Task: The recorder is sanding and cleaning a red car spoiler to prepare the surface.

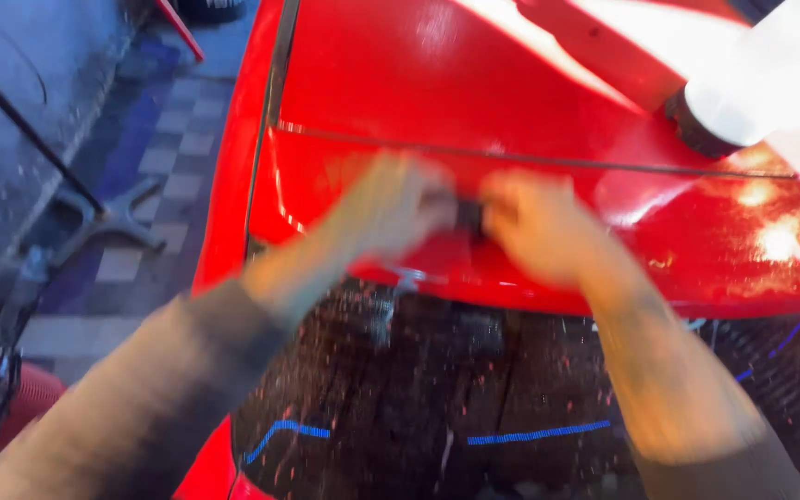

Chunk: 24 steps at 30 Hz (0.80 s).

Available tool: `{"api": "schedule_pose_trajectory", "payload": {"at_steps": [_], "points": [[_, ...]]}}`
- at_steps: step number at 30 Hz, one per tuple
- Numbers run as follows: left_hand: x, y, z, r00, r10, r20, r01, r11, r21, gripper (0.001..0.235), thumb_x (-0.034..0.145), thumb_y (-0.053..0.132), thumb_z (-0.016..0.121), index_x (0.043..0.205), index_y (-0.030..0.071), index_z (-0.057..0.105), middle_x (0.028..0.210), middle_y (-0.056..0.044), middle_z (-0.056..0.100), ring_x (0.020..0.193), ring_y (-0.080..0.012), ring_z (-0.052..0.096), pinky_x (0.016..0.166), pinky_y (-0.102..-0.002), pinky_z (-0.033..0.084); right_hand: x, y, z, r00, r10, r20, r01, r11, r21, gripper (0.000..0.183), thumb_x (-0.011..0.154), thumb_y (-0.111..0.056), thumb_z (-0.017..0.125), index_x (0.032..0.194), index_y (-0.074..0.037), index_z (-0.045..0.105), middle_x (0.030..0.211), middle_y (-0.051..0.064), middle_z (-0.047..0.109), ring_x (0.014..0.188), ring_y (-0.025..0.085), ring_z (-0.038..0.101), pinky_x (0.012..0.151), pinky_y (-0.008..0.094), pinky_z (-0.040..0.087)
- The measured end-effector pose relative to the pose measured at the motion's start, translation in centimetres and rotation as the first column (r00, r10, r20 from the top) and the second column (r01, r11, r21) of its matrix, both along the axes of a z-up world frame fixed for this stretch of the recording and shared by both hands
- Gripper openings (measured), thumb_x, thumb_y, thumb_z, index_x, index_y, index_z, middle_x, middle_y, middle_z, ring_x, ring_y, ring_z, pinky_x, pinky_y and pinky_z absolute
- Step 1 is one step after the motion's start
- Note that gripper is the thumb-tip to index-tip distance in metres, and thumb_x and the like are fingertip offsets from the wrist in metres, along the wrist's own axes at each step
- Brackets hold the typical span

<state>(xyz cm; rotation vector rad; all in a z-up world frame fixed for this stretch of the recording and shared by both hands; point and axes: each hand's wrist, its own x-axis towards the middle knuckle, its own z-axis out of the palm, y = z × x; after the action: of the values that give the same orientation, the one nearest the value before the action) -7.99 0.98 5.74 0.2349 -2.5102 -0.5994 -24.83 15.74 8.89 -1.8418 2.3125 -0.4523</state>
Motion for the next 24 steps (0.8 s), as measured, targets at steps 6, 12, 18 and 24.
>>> {"api": "schedule_pose_trajectory", "payload": {"at_steps": [6,12,18,24], "points": [[0.8,1.6,-2.0,0.996,-0.081,-0.048,0.079,0.996,-0.039,0.021,0.086,0.027,0.071,0.095,0.009,0.076,0.086,-0.018,0.074,0.079,-0.0393,0.072,0.076,-0.051,0.057,-0.2,2.5,-2.6,0.997,0.072,-0.025,-0.074,0.991,-0.113,0.024,0.090,-0.023,0.062,0.109,-0.011,0.070,0.102,0.015,0.070,0.106,0.039,0.064,0.100,0.065,0.035],[-3.4,-2.6,-0.1,0.989,0.139,0.048,-0.137,0.990,-0.034,0.024,0.091,0.034,0.070,0.101,0.013,0.076,0.084,-0.018,0.074,0.076,-0.0376,0.072,0.073,-0.049,0.057,-3.3,-3.9,-2.1,0.999,-0.027,-0.022,0.023,0.989,-0.146,0.022,0.095,-0.021,0.059,0.112,-0.012,0.069,0.106,0.016,0.071,0.108,0.040,0.065,0.097,0.062,0.042],[1.8,1.6,0.0,0.996,-0.056,0.072,0.047,0.992,0.117,0.021,0.088,0.027,0.070,0.099,0.011,0.077,0.081,-0.017,0.074,0.074,-0.0346,0.073,0.072,-0.046,0.058,-0.3,1.9,-2.5,0.986,0.149,-0.071,-0.159,0.973,-0.167,0.020,0.089,-0.020,0.064,0.104,-0.007,0.070,0.106,0.017,0.067,0.109,0.040,0.059,0.093,0.064,0.034],[-5.3,-5.1,-1.0,0.978,0.103,-0.181,-0.125,0.986,-0.111,0.022,0.090,0.027,0.074,0.102,0.009,0.077,0.088,-0.017,0.074,0.080,-0.0392,0.071,0.074,-0.049,0.057,-3.8,-6.3,-1.4,0.992,-0.097,-0.086,0.077,0.975,-0.209,0.025,0.095,-0.022,0.060,0.116,-0.011,0.069,0.112,0.015,0.069,0.112,0.039,0.061,0.098,0.065,0.033]]}}
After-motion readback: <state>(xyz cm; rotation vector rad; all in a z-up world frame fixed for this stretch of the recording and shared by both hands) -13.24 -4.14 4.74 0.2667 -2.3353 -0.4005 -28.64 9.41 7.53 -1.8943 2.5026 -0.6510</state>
